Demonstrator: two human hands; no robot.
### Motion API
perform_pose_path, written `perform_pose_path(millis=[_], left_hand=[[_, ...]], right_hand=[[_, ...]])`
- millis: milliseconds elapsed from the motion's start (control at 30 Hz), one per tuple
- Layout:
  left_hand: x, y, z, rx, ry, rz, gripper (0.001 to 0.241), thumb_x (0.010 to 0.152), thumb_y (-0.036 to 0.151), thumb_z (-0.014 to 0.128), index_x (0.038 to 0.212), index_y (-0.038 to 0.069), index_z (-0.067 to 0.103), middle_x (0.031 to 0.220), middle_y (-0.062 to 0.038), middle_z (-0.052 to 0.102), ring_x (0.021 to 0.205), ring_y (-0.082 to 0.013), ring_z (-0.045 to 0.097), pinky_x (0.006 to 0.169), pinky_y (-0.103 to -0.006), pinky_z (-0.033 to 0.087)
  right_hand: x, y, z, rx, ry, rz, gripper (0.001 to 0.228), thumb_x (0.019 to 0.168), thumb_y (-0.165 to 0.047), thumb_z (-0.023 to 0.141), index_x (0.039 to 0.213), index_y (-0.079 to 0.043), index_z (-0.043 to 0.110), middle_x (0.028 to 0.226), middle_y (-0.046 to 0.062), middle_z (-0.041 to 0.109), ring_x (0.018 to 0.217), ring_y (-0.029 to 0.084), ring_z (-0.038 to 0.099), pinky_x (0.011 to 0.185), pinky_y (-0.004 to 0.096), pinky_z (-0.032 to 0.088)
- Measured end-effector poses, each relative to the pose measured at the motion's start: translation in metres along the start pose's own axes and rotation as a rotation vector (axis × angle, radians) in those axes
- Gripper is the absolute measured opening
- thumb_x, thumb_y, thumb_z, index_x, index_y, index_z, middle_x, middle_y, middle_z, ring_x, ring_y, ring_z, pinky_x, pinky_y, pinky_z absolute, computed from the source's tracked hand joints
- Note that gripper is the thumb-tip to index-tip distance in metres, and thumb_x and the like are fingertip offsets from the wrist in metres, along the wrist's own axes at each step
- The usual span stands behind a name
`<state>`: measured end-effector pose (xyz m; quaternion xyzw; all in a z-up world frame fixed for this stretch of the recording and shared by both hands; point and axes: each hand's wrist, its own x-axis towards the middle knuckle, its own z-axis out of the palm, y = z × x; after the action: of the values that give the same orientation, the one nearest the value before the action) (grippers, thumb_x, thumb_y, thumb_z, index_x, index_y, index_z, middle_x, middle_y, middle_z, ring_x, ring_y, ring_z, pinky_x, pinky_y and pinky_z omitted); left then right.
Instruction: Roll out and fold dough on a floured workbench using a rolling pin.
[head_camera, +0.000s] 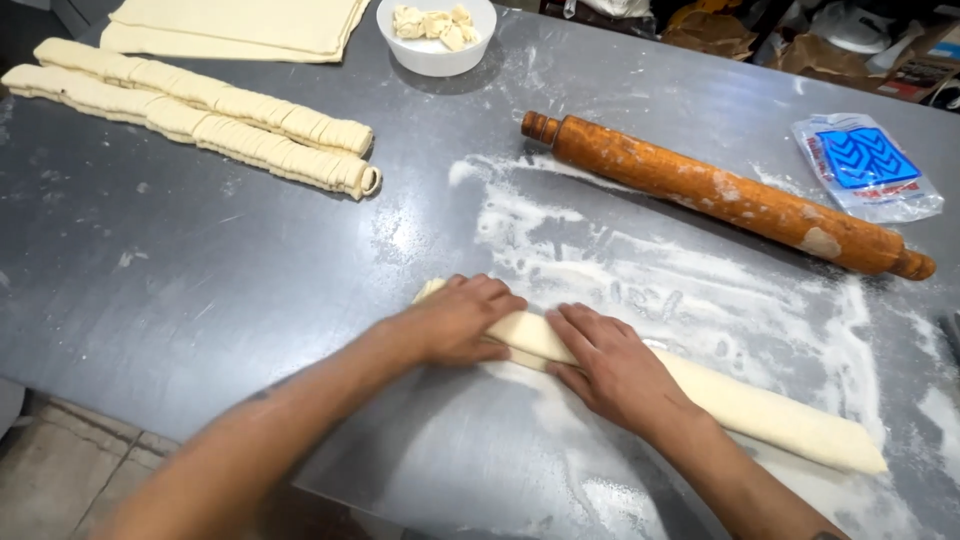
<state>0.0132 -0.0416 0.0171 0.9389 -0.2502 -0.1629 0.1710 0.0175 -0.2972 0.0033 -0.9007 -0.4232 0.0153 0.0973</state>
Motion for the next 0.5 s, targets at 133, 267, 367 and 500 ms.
perform_pose_path(millis=[133,267,367,500], left_hand=[[-0.029,-0.045,0.003,-0.061,0.157,-0.009,0.064,0.085,0.035,0.078,0.139,0.012,0.056,0.137,-0.010,0.056,0.129,-0.0297,0.052,0.111,-0.0451,0.039],[-0.046,-0.079,0.005,-0.302,0.240,-0.002,0.065,0.077,0.026,0.084,0.136,0.014,0.059,0.135,-0.009,0.060,0.129,-0.0309,0.053,0.108,-0.0432,0.044],[-0.057,-0.094,0.007,-0.362,0.313,-0.031,0.065,0.072,0.024,0.088,0.131,0.013,0.061,0.130,-0.009,0.063,0.125,-0.0306,0.055,0.106,-0.0425,0.046],[-0.061,-0.101,0.015,-0.473,0.361,-0.047,0.055,0.077,0.028,0.087,0.126,0.013,0.065,0.123,-0.008,0.068,0.125,-0.0276,0.057,0.106,-0.0409,0.049]], right_hand=[[0.043,-0.030,0.009,0.083,0.035,-0.097,0.066,0.096,-0.040,0.062,0.146,0.000,0.044,0.146,0.021,0.052,0.134,0.037,0.050,0.107,0.047,0.043],[0.080,-0.058,0.007,0.110,-0.069,-0.055,0.068,0.095,-0.041,0.062,0.147,-0.001,0.042,0.143,0.022,0.053,0.130,0.037,0.052,0.105,0.047,0.044],[0.097,-0.065,0.026,0.076,0.001,-0.097,0.066,0.096,-0.038,0.063,0.144,0.003,0.043,0.140,0.026,0.055,0.130,0.040,0.052,0.106,0.048,0.044],[0.100,-0.062,0.043,0.170,0.000,0.031,0.049,0.101,-0.024,0.056,0.143,-0.001,0.047,0.137,0.024,0.061,0.134,0.038,0.055,0.110,0.044,0.046]])
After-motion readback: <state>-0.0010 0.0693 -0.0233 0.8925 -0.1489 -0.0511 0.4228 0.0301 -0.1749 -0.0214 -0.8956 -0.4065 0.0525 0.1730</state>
